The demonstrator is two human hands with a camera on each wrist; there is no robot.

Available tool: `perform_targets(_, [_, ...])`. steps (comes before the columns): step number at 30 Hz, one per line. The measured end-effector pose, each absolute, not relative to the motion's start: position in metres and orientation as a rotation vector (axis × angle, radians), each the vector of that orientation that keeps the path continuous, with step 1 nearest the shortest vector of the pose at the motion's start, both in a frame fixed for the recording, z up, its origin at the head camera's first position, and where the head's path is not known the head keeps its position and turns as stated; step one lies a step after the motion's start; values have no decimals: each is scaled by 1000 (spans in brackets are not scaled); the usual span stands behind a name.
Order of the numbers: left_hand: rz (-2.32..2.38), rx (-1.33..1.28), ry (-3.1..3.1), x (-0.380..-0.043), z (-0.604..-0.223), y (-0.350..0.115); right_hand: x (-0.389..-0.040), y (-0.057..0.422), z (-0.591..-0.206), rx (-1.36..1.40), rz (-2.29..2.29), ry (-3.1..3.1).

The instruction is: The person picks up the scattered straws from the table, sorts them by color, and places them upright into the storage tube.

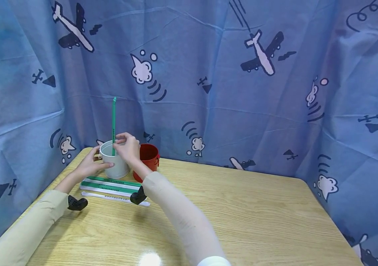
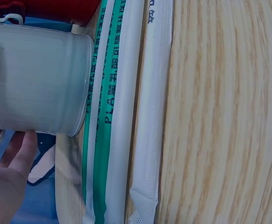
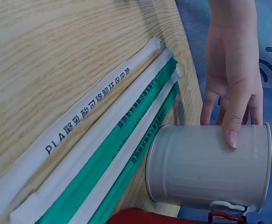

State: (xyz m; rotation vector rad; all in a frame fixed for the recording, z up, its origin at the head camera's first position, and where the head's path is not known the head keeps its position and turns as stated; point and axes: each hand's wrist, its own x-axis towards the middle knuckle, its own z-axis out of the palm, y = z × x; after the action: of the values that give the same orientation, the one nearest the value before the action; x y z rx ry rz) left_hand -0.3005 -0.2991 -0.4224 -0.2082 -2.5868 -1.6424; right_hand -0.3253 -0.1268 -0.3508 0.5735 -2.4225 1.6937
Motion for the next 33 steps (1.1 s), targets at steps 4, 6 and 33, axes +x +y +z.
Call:
perform_targets(4, [-1642,-199,-2590,-301,-422,-300,-325,-128,-353,539,1700,-2449])
perform_targets(6, [-1638,-200,-2591,-300,-421,-299,-325,-128,-353,527,1709,-2460])
perform_targets(33, [-1625,-208,-2586,-300,-423,-300,-315,-103,-358,773,1482,-2478])
